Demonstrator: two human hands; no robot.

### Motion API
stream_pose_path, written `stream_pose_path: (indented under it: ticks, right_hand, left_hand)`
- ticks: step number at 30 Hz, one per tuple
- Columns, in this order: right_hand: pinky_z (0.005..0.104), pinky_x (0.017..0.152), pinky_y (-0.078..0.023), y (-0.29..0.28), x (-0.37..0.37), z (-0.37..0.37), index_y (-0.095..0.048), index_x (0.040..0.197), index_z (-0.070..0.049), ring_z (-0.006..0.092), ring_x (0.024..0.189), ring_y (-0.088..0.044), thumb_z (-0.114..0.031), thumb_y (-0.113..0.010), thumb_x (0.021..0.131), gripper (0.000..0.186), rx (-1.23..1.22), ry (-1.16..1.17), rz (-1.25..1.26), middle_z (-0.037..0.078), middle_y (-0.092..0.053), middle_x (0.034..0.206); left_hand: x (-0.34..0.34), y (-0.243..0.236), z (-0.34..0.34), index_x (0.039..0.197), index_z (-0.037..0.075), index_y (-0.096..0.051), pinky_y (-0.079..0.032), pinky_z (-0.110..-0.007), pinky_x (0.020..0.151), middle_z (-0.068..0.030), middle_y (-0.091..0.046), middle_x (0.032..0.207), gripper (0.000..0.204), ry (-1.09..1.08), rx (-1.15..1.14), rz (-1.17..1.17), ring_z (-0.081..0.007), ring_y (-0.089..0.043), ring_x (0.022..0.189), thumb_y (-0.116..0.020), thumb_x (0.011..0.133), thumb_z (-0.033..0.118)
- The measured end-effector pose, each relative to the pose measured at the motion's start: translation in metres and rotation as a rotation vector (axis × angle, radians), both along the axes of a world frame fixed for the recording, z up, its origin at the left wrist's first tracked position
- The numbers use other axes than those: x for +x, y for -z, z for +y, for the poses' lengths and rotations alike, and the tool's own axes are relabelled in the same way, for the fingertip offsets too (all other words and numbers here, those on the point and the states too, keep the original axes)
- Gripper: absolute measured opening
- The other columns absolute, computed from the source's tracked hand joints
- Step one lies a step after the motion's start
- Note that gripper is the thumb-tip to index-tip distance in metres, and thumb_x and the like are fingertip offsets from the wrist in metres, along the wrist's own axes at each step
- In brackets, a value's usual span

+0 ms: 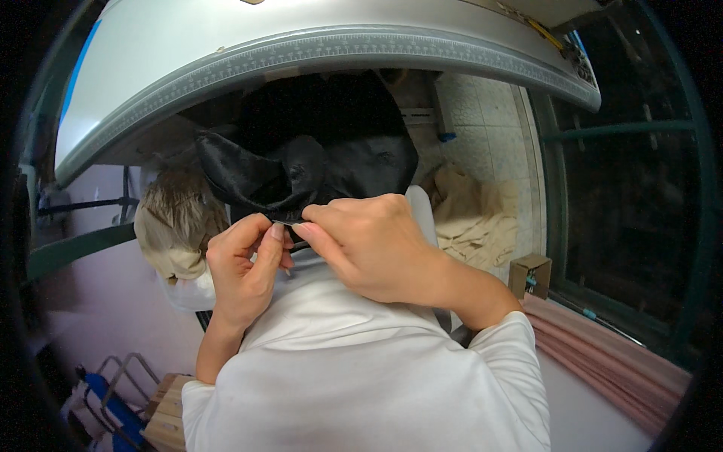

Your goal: The person hand-sews a black fabric bag using a needle and thread. They repeatedly insert the needle through the fabric, pull the thread tight, and adjust the bag's position to work on different sections of the seam. The person also uses a white plastic strap as a guide or marker during the process.

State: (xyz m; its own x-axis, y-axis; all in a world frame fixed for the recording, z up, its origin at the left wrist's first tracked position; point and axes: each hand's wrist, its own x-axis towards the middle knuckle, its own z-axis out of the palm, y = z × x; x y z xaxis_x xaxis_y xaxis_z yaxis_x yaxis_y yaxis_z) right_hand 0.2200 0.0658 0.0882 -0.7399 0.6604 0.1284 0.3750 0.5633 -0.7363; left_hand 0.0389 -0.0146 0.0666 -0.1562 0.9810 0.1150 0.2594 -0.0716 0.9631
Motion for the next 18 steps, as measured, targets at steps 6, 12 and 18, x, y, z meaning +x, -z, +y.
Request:
stream_pose_path:
  ticks: [6, 12, 18]
  right_hand:
    - [0.0238, 0.053, -0.048, -0.003, -0.014, 0.015, -0.069, 0.105, -0.002, 0.013, 0.06, -0.063, -0.002, -0.078, 0.073, 0.033, -0.041, 0.041, 0.14, 0.01, -0.068, 0.079]
    - [0.0299, 0.049, -0.045, 0.016, -0.026, 0.012, -0.065, 0.078, -0.002, 0.0203, 0.053, -0.06, 0.001, -0.069, 0.071, 0.009, -0.093, -0.032, 0.155, 0.01, -0.062, 0.065]
    - [0.0268, 0.048, -0.038, 0.019, -0.015, 0.011, -0.065, 0.084, 0.001, 0.0122, 0.052, -0.05, 0.0, -0.071, 0.077, 0.009, -0.244, 0.056, 0.19, 0.006, -0.055, 0.06]
  left_hand:
    - [-0.002, 0.003, -0.008, 0.074, -0.005, -0.058, -0.04, -0.024, 0.047, -0.0056, -0.057, 0.059, 0.017, -0.015, -0.137, -0.15, -0.0072, -0.056, 0.052, -0.06, 0.09, -0.001]
    - [-0.007, -0.001, -0.007, 0.073, -0.004, -0.058, -0.037, -0.022, 0.044, -0.002, -0.055, 0.055, 0.017, -0.124, -0.346, -0.229, -0.0034, -0.054, 0.051, -0.059, 0.09, -0.001]
    - [-0.004, 0.002, -0.018, 0.077, -0.002, -0.059, -0.038, -0.019, 0.046, 0.001, -0.056, 0.057, 0.018, -0.096, -0.219, -0.169, -0.0038, -0.054, 0.049, -0.058, 0.094, 0.003]
